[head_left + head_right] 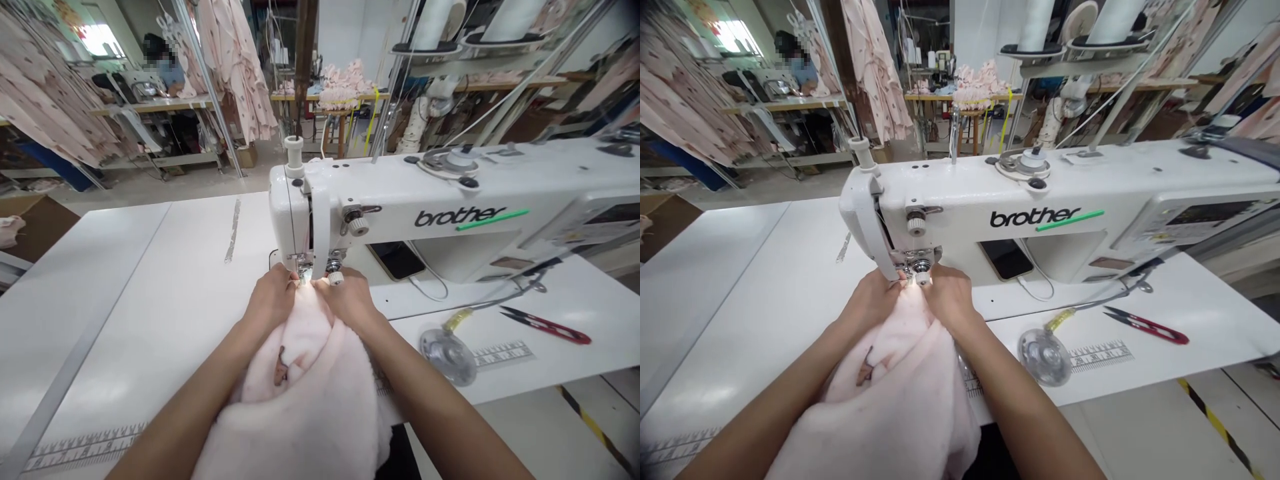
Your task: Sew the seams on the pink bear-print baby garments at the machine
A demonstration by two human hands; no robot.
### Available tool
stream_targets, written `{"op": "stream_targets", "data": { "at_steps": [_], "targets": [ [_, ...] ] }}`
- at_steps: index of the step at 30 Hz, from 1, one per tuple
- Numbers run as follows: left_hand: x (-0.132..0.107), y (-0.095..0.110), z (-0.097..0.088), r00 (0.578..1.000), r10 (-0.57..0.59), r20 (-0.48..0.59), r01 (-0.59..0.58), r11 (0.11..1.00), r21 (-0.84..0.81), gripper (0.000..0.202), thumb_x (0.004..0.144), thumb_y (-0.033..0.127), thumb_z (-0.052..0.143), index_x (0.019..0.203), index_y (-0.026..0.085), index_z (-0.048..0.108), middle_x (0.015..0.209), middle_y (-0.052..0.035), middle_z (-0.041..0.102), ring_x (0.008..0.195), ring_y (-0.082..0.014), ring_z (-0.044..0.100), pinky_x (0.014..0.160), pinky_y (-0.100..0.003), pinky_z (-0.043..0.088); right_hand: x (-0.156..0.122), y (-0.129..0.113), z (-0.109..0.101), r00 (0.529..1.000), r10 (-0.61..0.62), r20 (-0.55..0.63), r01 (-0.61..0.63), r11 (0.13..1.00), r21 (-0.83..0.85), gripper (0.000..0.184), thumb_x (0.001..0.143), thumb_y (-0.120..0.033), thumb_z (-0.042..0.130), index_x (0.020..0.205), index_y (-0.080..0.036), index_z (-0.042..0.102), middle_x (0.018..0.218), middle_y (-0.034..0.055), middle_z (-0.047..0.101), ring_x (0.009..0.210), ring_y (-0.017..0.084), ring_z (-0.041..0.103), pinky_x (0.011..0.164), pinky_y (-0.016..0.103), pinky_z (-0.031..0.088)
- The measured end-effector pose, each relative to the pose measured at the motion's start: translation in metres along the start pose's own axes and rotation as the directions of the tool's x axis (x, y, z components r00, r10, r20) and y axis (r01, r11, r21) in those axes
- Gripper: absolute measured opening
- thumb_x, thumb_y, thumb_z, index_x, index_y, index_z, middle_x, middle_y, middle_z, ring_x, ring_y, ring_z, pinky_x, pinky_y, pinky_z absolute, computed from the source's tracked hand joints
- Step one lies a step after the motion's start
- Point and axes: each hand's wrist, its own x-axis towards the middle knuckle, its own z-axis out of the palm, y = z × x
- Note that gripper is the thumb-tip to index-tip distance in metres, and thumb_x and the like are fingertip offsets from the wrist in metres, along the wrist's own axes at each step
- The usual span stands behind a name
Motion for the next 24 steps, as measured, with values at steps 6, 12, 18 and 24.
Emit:
{"op": "stream_targets", "data": {
  "at_steps": [6, 12, 18, 24],
  "targets": [
    [0.002, 0.000, 0.003, 1.000, -0.017, -0.024, 0.019, 0.998, 0.060, 0.016, 0.081, 0.019, 0.042, 0.086, 0.018, 0.057, 0.092, -0.0074, 0.061, 0.085, -0.0230, 0.060, 0.070, -0.030, 0.042, 0.001, 0.000, 0.002, 1.000, -0.007, -0.020, 0.006, 1.000, -0.022, 0.016, 0.082, -0.025, 0.050, 0.072, -0.017, 0.060, 0.065, 0.0004, 0.058, 0.055, 0.014, 0.048, 0.048, 0.023, 0.027],
    [0.004, -0.001, 0.005, 0.999, 0.007, -0.050, -0.004, 0.998, 0.066, 0.016, 0.082, 0.018, 0.042, 0.086, 0.017, 0.057, 0.093, -0.0076, 0.061, 0.086, -0.0226, 0.060, 0.072, -0.030, 0.043, 0.003, 0.000, 0.005, 0.999, -0.027, -0.047, 0.026, 0.999, -0.030, 0.015, 0.081, -0.024, 0.050, 0.075, -0.017, 0.062, 0.067, 0.0020, 0.060, 0.059, 0.015, 0.050, 0.050, 0.024, 0.027],
    [0.006, -0.005, 0.010, 0.995, 0.013, -0.094, -0.006, 0.997, 0.074, 0.015, 0.082, 0.020, 0.043, 0.087, 0.016, 0.056, 0.092, -0.0082, 0.061, 0.084, -0.0227, 0.060, 0.071, -0.030, 0.044, 0.005, 0.003, 0.013, 0.996, -0.029, -0.081, 0.026, 0.999, -0.035, 0.018, 0.083, -0.027, 0.050, 0.073, -0.017, 0.061, 0.068, 0.0026, 0.061, 0.058, 0.015, 0.051, 0.048, 0.024, 0.027],
    [0.008, -0.005, 0.011, 0.992, 0.042, -0.123, -0.029, 0.994, 0.105, 0.018, 0.082, 0.020, 0.042, 0.092, 0.017, 0.057, 0.096, -0.0085, 0.060, 0.085, -0.0230, 0.060, 0.071, -0.030, 0.044, 0.007, 0.002, 0.015, 0.995, -0.027, -0.095, 0.023, 0.999, -0.046, 0.016, 0.082, -0.025, 0.051, 0.072, -0.017, 0.059, 0.067, 0.0021, 0.061, 0.056, 0.014, 0.050, 0.047, 0.023, 0.026]
  ]
}}
